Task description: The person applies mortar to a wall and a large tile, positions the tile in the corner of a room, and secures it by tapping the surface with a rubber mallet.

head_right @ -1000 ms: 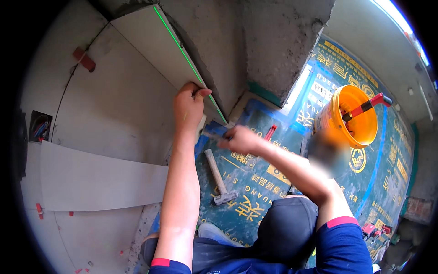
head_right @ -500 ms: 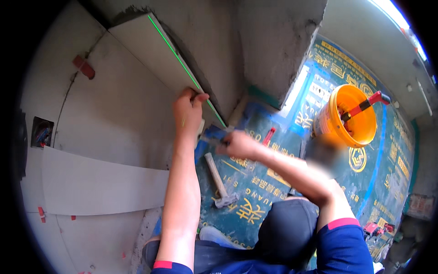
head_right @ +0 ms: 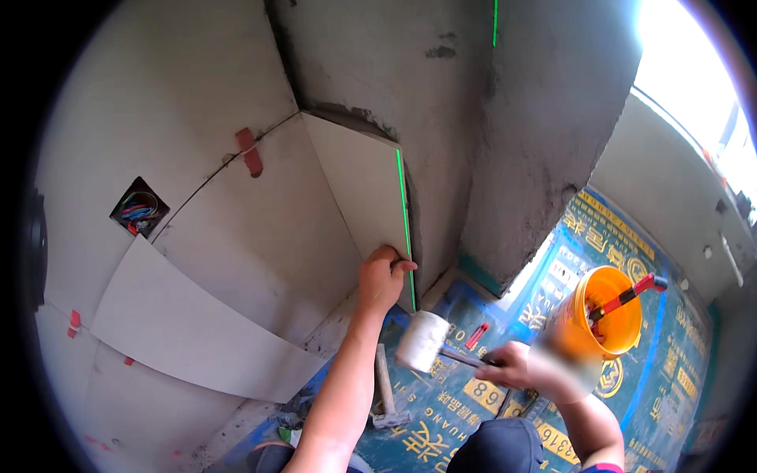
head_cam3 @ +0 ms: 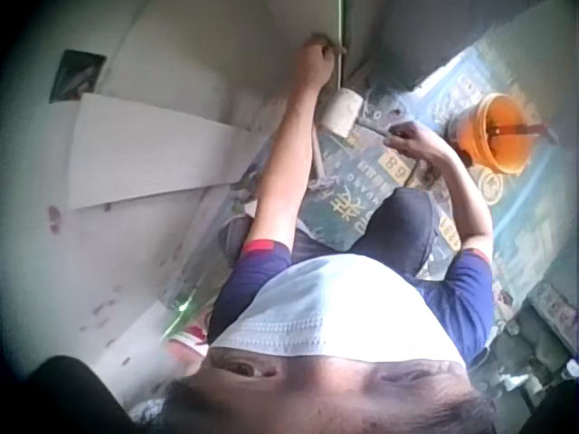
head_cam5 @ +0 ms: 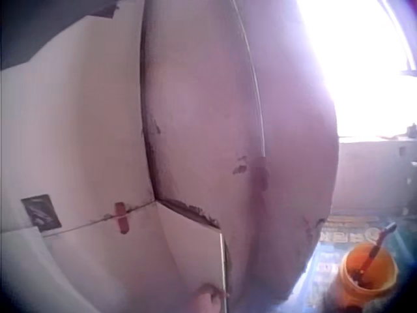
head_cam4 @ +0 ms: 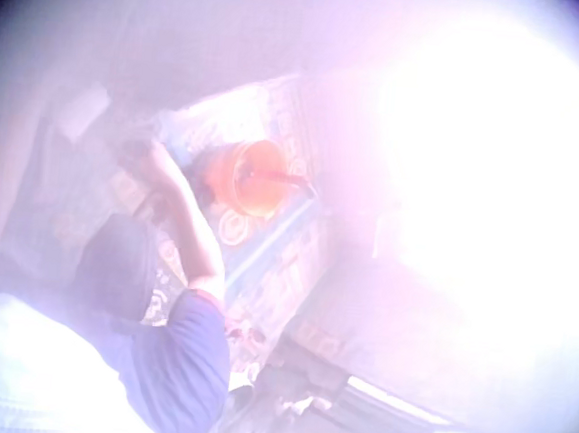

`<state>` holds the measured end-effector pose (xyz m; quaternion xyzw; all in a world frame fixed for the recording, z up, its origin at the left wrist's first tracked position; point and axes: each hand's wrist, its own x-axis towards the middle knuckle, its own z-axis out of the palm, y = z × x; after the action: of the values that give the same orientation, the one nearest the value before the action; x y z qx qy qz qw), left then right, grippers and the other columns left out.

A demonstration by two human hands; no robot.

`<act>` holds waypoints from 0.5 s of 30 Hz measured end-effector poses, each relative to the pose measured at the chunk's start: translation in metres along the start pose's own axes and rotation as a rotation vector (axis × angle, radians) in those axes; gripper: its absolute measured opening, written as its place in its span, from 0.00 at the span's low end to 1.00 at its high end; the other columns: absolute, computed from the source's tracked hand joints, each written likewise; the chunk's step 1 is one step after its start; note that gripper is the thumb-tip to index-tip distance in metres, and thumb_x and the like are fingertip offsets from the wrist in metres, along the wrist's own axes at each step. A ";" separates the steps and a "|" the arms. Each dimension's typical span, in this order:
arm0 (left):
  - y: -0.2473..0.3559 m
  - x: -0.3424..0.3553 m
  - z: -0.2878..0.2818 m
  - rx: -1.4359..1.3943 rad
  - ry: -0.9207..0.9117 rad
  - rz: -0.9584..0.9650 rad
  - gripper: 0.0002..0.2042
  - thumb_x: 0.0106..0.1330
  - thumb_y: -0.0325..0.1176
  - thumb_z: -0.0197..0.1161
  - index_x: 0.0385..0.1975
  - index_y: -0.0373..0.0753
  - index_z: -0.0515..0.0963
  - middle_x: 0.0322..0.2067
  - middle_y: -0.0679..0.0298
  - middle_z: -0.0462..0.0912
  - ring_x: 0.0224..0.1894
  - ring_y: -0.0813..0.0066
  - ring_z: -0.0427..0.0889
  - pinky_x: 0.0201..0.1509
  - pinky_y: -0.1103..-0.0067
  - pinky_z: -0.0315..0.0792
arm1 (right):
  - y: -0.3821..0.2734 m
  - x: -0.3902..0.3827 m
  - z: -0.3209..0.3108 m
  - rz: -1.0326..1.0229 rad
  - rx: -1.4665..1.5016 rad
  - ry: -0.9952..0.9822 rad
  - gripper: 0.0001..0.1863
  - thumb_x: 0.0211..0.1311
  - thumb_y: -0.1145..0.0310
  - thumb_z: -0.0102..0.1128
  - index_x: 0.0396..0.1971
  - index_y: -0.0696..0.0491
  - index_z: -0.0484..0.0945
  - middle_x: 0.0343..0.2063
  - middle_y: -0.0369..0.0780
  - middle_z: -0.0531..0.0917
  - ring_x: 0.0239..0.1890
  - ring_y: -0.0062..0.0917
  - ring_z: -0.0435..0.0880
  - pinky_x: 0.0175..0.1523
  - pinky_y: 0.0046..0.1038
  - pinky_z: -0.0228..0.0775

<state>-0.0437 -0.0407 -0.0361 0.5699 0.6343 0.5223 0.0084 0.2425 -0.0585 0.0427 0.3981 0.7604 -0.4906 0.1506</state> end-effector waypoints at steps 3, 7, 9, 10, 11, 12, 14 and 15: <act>-0.007 0.000 0.003 -0.023 0.024 0.019 0.09 0.55 0.29 0.67 0.23 0.33 0.73 0.24 0.52 0.78 0.29 0.51 0.78 0.33 0.65 0.71 | -0.001 -0.038 -0.006 0.023 0.111 0.061 0.22 0.63 0.49 0.61 0.25 0.56 0.78 0.14 0.30 0.73 0.18 0.13 0.72 0.24 0.20 0.63; -0.001 -0.006 0.004 -0.185 -0.008 -0.089 0.09 0.56 0.32 0.66 0.24 0.35 0.74 0.26 0.51 0.78 0.31 0.50 0.77 0.34 0.65 0.71 | -0.066 -0.034 -0.004 -0.185 0.228 0.029 0.25 0.63 0.46 0.58 0.29 0.57 0.79 0.17 0.34 0.77 0.19 0.16 0.75 0.25 0.23 0.66; -0.003 -0.003 0.009 0.013 0.013 0.007 0.10 0.56 0.35 0.67 0.25 0.36 0.75 0.27 0.51 0.78 0.31 0.51 0.78 0.35 0.64 0.71 | -0.096 -0.024 -0.011 -0.217 0.191 0.037 0.24 0.62 0.48 0.60 0.29 0.58 0.78 0.17 0.33 0.76 0.19 0.16 0.75 0.25 0.22 0.67; -0.008 -0.004 0.007 0.096 0.027 0.012 0.11 0.56 0.36 0.67 0.26 0.36 0.75 0.27 0.52 0.79 0.31 0.52 0.78 0.36 0.65 0.71 | -0.108 -0.015 -0.017 -0.212 0.194 0.005 0.24 0.62 0.48 0.61 0.29 0.59 0.78 0.17 0.33 0.76 0.18 0.16 0.75 0.24 0.21 0.67; -0.002 0.001 0.011 0.059 0.025 -0.031 0.10 0.56 0.37 0.68 0.26 0.37 0.77 0.26 0.54 0.80 0.32 0.54 0.78 0.37 0.66 0.71 | -0.109 -0.009 -0.026 -0.159 0.223 0.079 0.24 0.62 0.49 0.60 0.28 0.59 0.78 0.16 0.33 0.76 0.17 0.15 0.74 0.24 0.21 0.66; 0.007 -0.005 0.011 -0.188 0.092 -0.045 0.09 0.56 0.36 0.68 0.25 0.37 0.78 0.24 0.56 0.79 0.32 0.56 0.78 0.38 0.67 0.71 | -0.109 -0.003 -0.034 -0.106 0.252 0.153 0.24 0.62 0.49 0.60 0.28 0.60 0.78 0.16 0.33 0.75 0.17 0.15 0.74 0.23 0.21 0.66; -0.013 -0.010 0.013 -0.186 0.065 -0.060 0.09 0.55 0.35 0.68 0.24 0.37 0.78 0.24 0.56 0.79 0.31 0.56 0.78 0.37 0.66 0.71 | -0.125 0.006 -0.024 -0.082 0.189 0.232 0.22 0.62 0.53 0.60 0.25 0.60 0.77 0.14 0.34 0.74 0.16 0.17 0.73 0.22 0.22 0.65; -0.027 -0.012 0.015 -0.122 0.052 -0.027 0.08 0.55 0.35 0.68 0.23 0.37 0.78 0.24 0.56 0.79 0.31 0.57 0.78 0.37 0.66 0.71 | -0.130 0.005 -0.010 -0.168 0.171 0.191 0.22 0.62 0.53 0.60 0.24 0.60 0.77 0.14 0.35 0.74 0.16 0.17 0.73 0.22 0.22 0.64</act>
<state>-0.0492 -0.0345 -0.0686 0.5461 0.6088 0.5744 0.0338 0.1428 -0.0740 0.1260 0.3894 0.7574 -0.5241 0.0015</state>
